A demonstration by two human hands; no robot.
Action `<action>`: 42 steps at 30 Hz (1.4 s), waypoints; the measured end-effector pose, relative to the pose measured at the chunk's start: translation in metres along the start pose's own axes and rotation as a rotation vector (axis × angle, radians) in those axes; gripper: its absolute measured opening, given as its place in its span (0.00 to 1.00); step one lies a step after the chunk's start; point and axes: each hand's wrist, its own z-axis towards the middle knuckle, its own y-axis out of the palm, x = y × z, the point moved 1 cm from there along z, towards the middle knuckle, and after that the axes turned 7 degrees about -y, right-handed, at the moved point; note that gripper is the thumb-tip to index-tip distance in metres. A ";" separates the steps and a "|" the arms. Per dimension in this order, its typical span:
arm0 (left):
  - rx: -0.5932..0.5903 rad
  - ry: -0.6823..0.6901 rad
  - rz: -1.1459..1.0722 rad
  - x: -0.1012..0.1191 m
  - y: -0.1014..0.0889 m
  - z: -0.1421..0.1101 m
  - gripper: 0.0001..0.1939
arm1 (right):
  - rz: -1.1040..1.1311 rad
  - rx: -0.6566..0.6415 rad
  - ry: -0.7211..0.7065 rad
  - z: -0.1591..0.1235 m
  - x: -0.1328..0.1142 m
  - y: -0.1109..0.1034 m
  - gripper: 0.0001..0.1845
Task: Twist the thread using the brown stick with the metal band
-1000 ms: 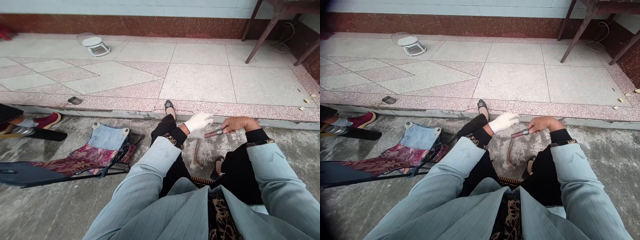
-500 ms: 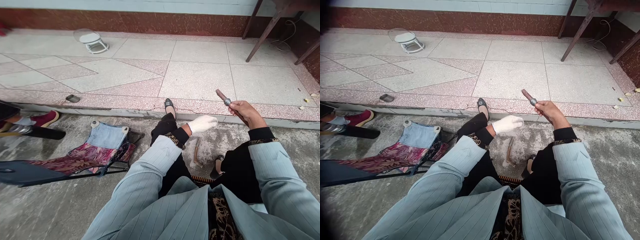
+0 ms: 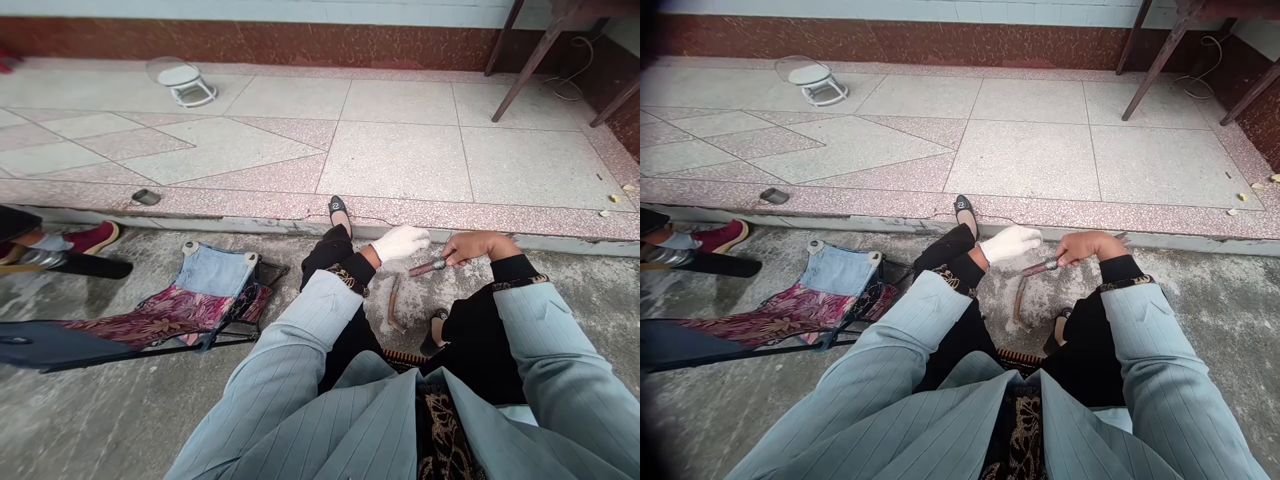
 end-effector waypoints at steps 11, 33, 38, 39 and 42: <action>-0.084 0.066 -0.231 0.006 0.007 0.000 0.16 | 0.777 0.906 -0.167 -0.023 0.018 -0.015 0.19; 0.033 0.050 -0.008 0.002 -0.010 -0.004 0.14 | 0.034 -0.053 0.078 0.014 0.015 0.005 0.12; 0.076 -0.009 -0.027 -0.002 -0.009 -0.001 0.16 | 0.317 -0.209 -0.233 -0.005 -0.013 0.008 0.20; 0.076 -0.024 -0.037 -0.002 -0.007 0.000 0.17 | 0.369 -0.080 -0.276 -0.011 -0.014 0.004 0.20; 0.025 -0.003 -0.056 -0.002 0.001 0.003 0.18 | 0.463 0.459 -0.258 -0.024 -0.004 -0.010 0.17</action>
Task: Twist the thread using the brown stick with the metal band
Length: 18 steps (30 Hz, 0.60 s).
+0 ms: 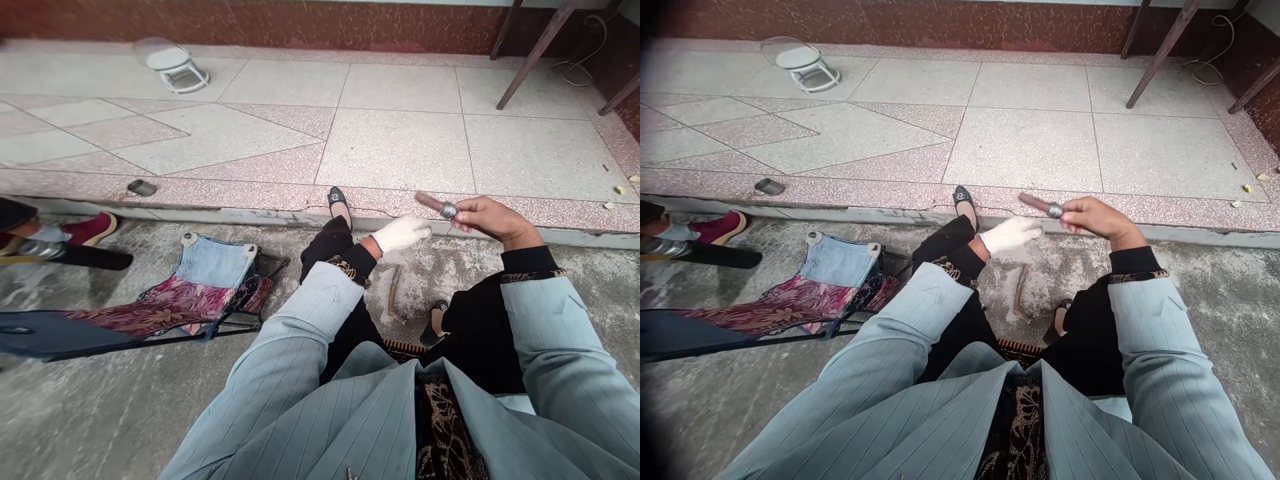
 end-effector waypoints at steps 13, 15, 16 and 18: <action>-0.044 0.019 0.006 0.013 0.015 -0.005 0.16 | -0.659 0.042 0.380 0.030 0.028 0.009 0.09; -0.053 0.030 0.012 0.013 0.016 -0.007 0.16 | -0.707 -0.257 0.461 0.029 0.030 0.016 0.10; -0.057 0.037 0.015 0.013 0.016 -0.008 0.15 | -0.684 -0.405 0.492 0.027 0.031 0.020 0.11; -0.061 0.053 0.022 0.013 0.016 -0.009 0.13 | -0.597 -0.608 0.502 0.023 0.032 0.028 0.12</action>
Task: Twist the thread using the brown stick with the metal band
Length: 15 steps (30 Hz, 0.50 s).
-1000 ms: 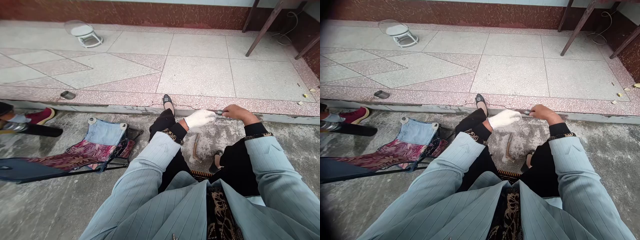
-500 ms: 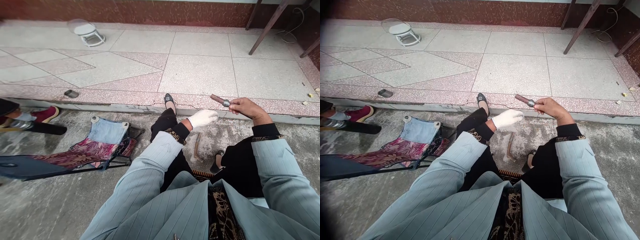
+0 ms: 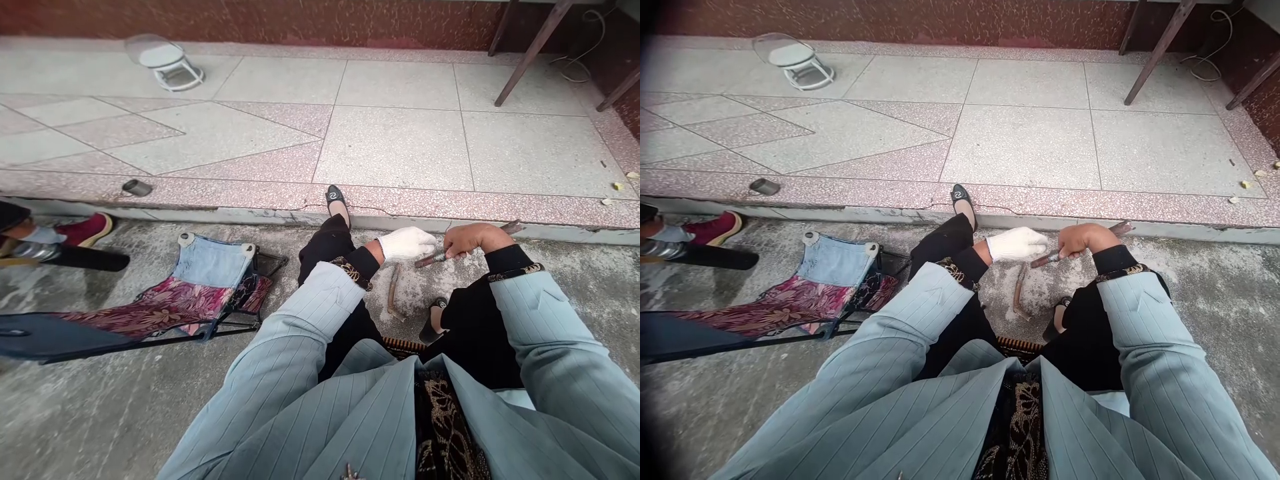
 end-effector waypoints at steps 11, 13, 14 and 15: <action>0.005 0.084 0.010 -0.020 -0.016 0.007 0.17 | 0.198 -0.075 -0.323 -0.008 -0.010 -0.001 0.18; 0.023 0.088 -0.039 -0.022 -0.019 0.008 0.16 | 0.275 -0.060 -0.412 -0.018 -0.011 -0.003 0.18; 0.036 0.079 -0.080 -0.023 -0.020 0.008 0.16 | 0.326 -0.023 -0.460 -0.025 -0.010 -0.004 0.18; 0.051 0.060 -0.128 -0.024 -0.021 0.009 0.16 | 0.395 0.048 -0.511 -0.032 -0.009 -0.005 0.18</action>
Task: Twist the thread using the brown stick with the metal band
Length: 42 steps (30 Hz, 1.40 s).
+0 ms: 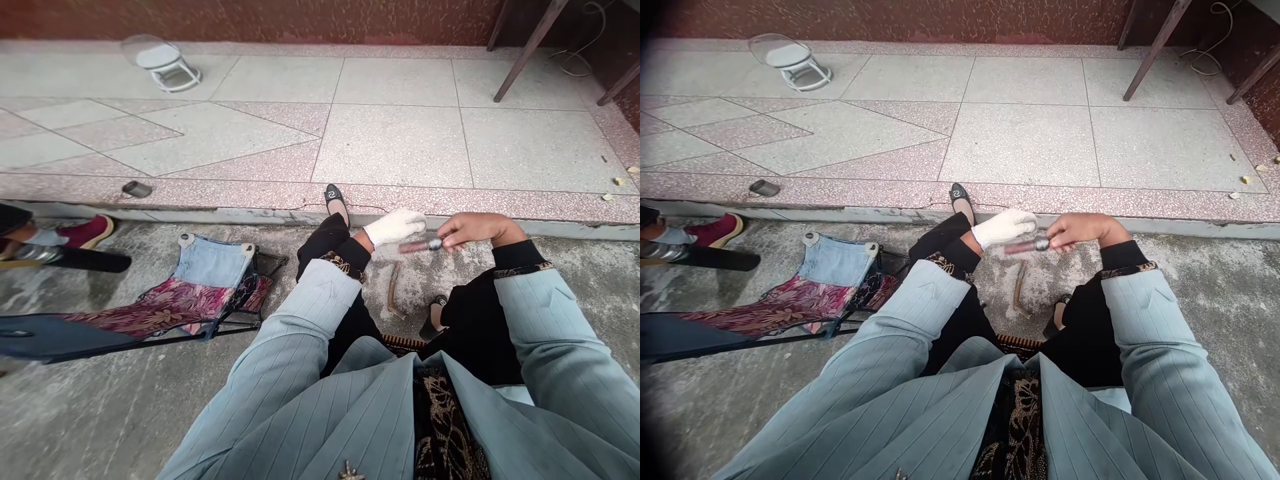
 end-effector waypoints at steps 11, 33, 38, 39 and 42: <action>-0.069 -0.010 -0.079 0.009 0.011 0.003 0.17 | -0.045 0.980 0.242 -0.009 0.025 -0.034 0.09; 0.026 -0.096 -0.061 0.003 0.005 0.002 0.17 | -0.082 0.120 0.097 -0.018 0.007 -0.017 0.26; -0.056 -0.130 -0.160 0.011 0.010 -0.001 0.16 | -0.006 0.532 -0.020 -0.018 0.001 -0.018 0.19; -0.066 -0.131 -0.160 0.013 0.011 -0.002 0.17 | 0.002 0.616 -0.026 -0.017 0.000 -0.019 0.17; -0.078 -0.136 -0.137 0.015 0.012 -0.002 0.16 | -0.008 0.740 0.014 -0.010 0.000 -0.019 0.14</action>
